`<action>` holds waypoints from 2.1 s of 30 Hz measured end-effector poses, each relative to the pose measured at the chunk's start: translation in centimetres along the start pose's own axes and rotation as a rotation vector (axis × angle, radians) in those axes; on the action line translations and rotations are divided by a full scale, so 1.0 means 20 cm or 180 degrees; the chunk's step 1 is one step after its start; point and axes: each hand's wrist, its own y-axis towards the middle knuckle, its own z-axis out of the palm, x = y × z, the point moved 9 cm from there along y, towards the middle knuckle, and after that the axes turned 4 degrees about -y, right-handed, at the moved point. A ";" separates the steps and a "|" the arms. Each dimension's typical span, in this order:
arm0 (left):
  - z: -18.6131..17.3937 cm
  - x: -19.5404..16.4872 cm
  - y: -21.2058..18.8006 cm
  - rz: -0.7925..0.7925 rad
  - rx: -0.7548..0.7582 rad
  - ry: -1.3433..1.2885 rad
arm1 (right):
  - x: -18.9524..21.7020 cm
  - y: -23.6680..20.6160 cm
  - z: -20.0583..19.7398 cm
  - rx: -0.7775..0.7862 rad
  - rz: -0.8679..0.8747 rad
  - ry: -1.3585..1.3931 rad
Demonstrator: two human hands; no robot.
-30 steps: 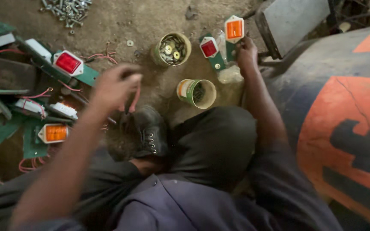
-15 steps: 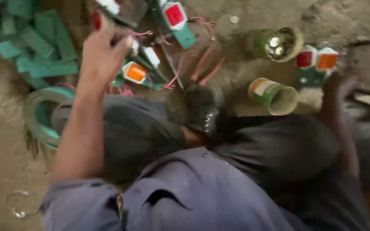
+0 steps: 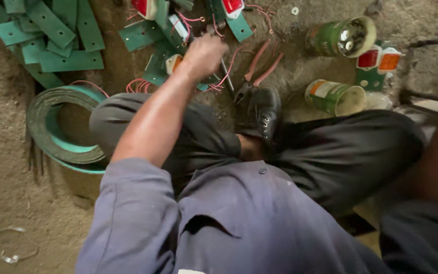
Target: The person assembles small electrical components by attaching red and orange light housings to green metal plates using screws and washers. They use pliers to manipulate wires and fasten parts, working on the floor among scattered components and tools.
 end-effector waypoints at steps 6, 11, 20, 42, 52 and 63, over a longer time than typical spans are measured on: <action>0.19 -0.08 -0.04 0.0590 0.0274 0.1332 | 0.68 0.00 0.15 0.0252 -0.0887 -0.0025; -0.09 -0.06 0.00 0.0340 0.0115 0.0716 | 0.78 -0.01 0.51 0.1009 -0.0147 0.0398; -0.63 -0.22 -0.03 0.0436 -0.0331 -0.4400 | 0.71 -0.01 0.93 0.1924 0.0835 0.1738; 0.18 0.18 0.08 -0.1356 -0.0482 -0.2774 | 0.44 -0.24 1.61 0.1018 0.0872 0.1134; -0.09 0.09 0.11 -0.0651 -0.0819 -0.1072 | -0.51 0.05 0.76 0.0337 0.1995 -0.1073; -0.61 -0.10 0.01 -0.0145 -0.1409 -0.1375 | -0.38 0.05 0.79 0.0038 0.1525 -0.1178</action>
